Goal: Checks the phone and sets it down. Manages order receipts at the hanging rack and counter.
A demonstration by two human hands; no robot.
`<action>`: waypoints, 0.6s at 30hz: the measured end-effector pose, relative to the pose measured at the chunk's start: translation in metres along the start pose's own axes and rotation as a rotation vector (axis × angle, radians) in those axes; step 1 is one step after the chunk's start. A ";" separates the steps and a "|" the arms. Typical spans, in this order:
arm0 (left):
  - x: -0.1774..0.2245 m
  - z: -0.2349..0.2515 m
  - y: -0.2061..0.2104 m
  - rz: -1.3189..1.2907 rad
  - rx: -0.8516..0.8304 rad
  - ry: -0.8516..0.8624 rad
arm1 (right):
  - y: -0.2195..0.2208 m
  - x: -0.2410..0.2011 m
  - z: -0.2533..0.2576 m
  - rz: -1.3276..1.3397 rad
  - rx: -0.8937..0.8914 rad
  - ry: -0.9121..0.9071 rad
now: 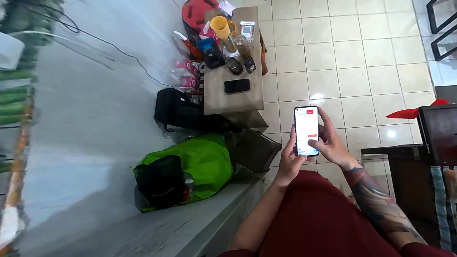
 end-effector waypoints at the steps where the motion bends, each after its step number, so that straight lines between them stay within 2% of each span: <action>1: 0.001 0.002 -0.002 -0.002 -0.001 0.000 | 0.001 0.000 0.003 -0.005 -0.001 -0.004; 5: 0.008 0.006 -0.008 0.012 0.008 0.010 | 0.005 -0.001 0.015 -0.042 0.001 -0.021; 11: 0.010 0.011 -0.023 0.059 0.130 -0.038 | 0.013 0.003 0.022 -0.015 -0.020 0.007; 16: 0.012 0.011 -0.027 -0.019 -0.010 -0.017 | 0.018 0.004 0.026 0.011 -0.011 0.025; 18: 0.014 0.011 -0.031 -0.016 -0.012 -0.014 | 0.019 0.004 0.028 0.019 -0.017 0.023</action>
Point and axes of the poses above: each hand's wrist, its own z-axis towards the middle knuckle, its own y-axis out of the palm, x = y × z, the point moved 10 cm from there along z, towards the middle knuckle, and after that the axes turned 14 degrees about -y, right-handed, at the moved point
